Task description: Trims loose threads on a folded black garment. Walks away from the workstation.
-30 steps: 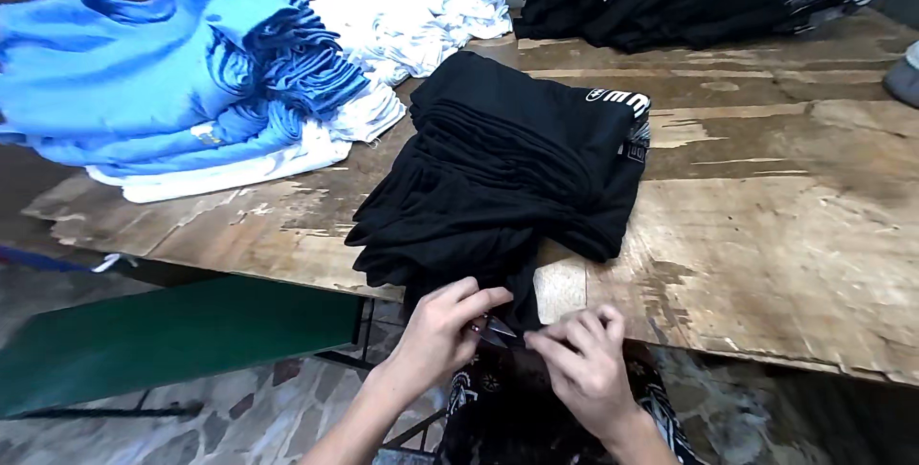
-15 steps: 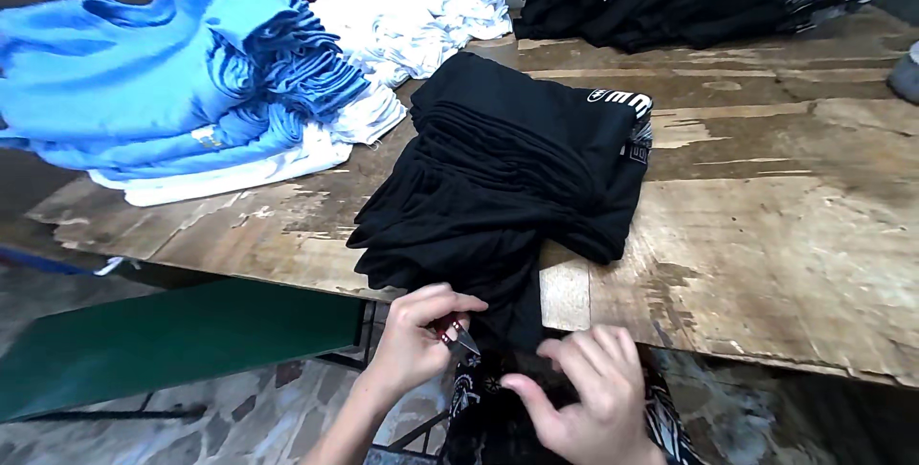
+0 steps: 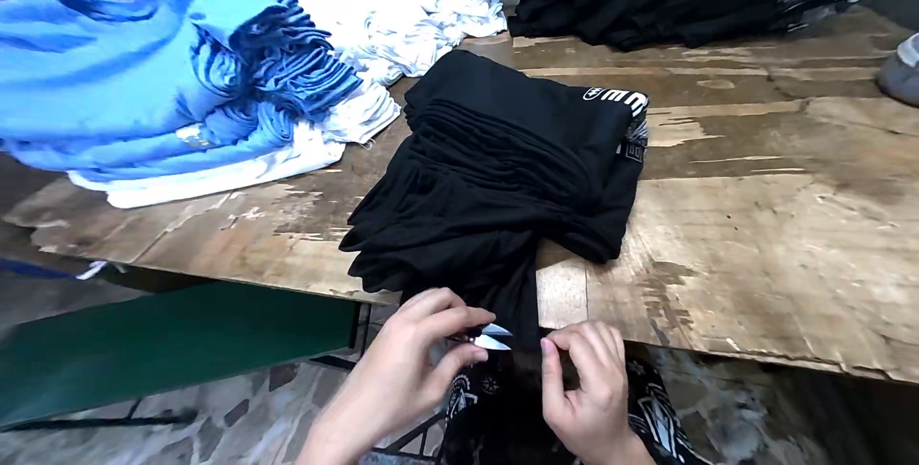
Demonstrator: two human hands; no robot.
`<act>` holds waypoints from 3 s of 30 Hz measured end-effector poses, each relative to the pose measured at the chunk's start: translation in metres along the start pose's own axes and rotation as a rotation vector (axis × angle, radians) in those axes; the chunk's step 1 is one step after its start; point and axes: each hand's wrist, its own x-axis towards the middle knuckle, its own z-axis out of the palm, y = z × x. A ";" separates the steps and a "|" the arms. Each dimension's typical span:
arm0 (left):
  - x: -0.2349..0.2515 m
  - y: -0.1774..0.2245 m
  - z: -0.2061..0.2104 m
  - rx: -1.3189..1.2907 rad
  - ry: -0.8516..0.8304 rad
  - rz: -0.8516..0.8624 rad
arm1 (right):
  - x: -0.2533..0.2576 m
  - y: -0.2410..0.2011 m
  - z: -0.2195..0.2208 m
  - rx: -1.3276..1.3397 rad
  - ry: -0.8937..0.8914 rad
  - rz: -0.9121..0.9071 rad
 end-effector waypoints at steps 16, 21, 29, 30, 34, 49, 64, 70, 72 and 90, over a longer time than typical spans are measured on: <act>0.000 0.023 0.030 0.406 0.174 0.108 | -0.013 0.005 0.001 0.076 0.093 -0.078; 0.003 0.023 0.034 0.322 0.235 0.042 | -0.021 0.017 -0.007 0.029 0.077 -0.162; 0.021 0.014 0.053 0.229 0.353 -0.213 | -0.018 0.002 -0.003 -0.200 -0.117 0.063; 0.022 0.010 0.050 0.284 0.405 -0.167 | -0.019 0.000 -0.003 -0.188 -0.123 0.086; 0.016 0.004 0.049 0.319 0.285 -0.125 | -0.023 -0.001 0.007 -0.156 -0.054 0.069; 0.005 0.023 0.060 0.292 0.210 0.131 | -0.028 0.015 -0.011 -0.235 -0.018 -0.078; 0.050 0.001 0.028 -0.539 0.093 -0.396 | 0.034 -0.001 0.021 0.443 -0.168 0.095; 0.025 0.002 0.033 -0.375 0.128 -0.170 | -0.002 0.008 -0.016 0.100 0.036 -0.073; 0.015 0.007 0.038 -0.113 0.243 0.016 | -0.008 0.008 -0.022 0.141 0.028 -0.049; 0.051 -0.018 -0.005 0.064 0.355 -0.180 | -0.047 0.045 -0.022 -0.267 -0.523 -0.084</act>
